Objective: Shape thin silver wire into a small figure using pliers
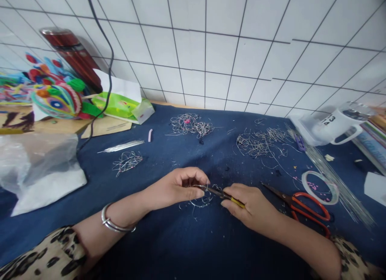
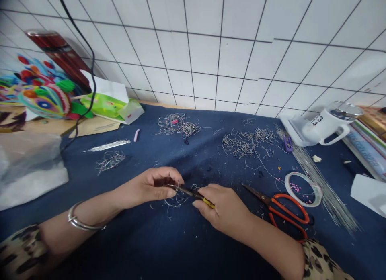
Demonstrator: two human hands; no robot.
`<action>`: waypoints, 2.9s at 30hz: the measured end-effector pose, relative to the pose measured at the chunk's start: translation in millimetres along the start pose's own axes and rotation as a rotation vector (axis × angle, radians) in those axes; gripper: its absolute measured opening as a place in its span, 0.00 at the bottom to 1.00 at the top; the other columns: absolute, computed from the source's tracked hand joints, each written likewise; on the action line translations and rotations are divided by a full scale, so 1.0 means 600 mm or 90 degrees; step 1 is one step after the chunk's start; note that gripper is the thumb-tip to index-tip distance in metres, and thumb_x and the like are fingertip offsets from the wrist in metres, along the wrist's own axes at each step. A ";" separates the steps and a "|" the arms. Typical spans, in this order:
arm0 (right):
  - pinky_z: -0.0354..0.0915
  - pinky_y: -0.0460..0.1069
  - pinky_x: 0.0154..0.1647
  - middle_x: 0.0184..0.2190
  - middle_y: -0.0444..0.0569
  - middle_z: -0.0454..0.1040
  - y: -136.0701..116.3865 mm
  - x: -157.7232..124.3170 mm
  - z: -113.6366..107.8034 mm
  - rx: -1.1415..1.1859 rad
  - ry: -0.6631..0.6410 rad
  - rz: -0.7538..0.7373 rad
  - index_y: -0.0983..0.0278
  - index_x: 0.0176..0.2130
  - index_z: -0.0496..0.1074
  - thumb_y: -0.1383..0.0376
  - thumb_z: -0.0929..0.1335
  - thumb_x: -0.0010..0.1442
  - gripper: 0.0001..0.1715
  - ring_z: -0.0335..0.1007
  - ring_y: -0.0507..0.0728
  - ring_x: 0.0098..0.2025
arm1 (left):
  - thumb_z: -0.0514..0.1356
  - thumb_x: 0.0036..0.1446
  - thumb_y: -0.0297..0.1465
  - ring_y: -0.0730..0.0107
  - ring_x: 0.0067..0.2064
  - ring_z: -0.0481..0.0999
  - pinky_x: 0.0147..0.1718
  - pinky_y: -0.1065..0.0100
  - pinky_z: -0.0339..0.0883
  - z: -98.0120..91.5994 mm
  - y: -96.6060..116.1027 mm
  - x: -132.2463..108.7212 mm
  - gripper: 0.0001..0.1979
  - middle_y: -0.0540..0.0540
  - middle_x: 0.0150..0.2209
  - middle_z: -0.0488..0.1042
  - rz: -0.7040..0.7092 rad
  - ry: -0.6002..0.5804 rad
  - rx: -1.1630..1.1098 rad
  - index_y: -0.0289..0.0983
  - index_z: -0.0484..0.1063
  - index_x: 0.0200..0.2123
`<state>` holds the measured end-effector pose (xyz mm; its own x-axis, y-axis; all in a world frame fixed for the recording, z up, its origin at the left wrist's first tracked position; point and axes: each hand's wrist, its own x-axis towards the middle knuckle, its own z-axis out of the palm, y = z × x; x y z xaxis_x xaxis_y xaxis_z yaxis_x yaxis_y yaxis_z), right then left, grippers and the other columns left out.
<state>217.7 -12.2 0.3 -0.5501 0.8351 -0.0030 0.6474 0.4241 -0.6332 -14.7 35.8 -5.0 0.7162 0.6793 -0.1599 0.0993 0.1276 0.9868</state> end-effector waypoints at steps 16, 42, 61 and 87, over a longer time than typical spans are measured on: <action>0.57 0.43 0.29 0.25 0.42 0.65 0.000 0.003 0.002 0.016 -0.045 -0.009 0.63 0.31 0.68 0.63 0.61 0.61 0.10 0.61 0.48 0.27 | 0.61 0.52 0.31 0.72 0.33 0.68 0.34 0.69 0.62 0.007 -0.002 -0.001 0.06 0.47 0.31 0.71 -0.018 0.081 -0.080 0.35 0.76 0.30; 0.58 0.48 0.33 0.30 0.47 0.66 -0.020 -0.012 -0.007 -0.062 0.012 0.050 0.64 0.37 0.67 0.59 0.61 0.60 0.12 0.61 0.53 0.32 | 0.60 0.54 0.33 0.78 0.26 0.61 0.27 0.75 0.55 0.029 -0.005 -0.003 0.07 0.51 0.25 0.66 -0.007 0.199 -0.150 0.34 0.70 0.29; 0.61 0.51 0.37 0.33 0.49 0.67 -0.013 -0.019 0.010 -0.139 0.095 -0.002 0.64 0.41 0.67 0.60 0.61 0.59 0.13 0.62 0.55 0.35 | 0.57 0.57 0.32 0.77 0.29 0.65 0.30 0.73 0.59 0.030 -0.007 -0.004 0.08 0.50 0.26 0.68 0.035 0.179 -0.120 0.33 0.69 0.29; 0.58 0.45 0.30 0.28 0.43 0.66 -0.029 -0.010 -0.033 0.079 -0.059 0.060 0.63 0.36 0.70 0.59 0.63 0.58 0.11 0.61 0.49 0.30 | 0.57 0.57 0.31 0.78 0.24 0.67 0.25 0.73 0.62 0.024 -0.005 -0.008 0.08 0.49 0.26 0.70 0.070 0.104 -0.062 0.32 0.69 0.30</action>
<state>220.1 -17.4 26.7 -0.5398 0.8310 -0.1344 0.6314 0.2941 -0.7176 -8.5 21.9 -6.8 0.5966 0.8002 -0.0614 -0.0460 0.1105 0.9928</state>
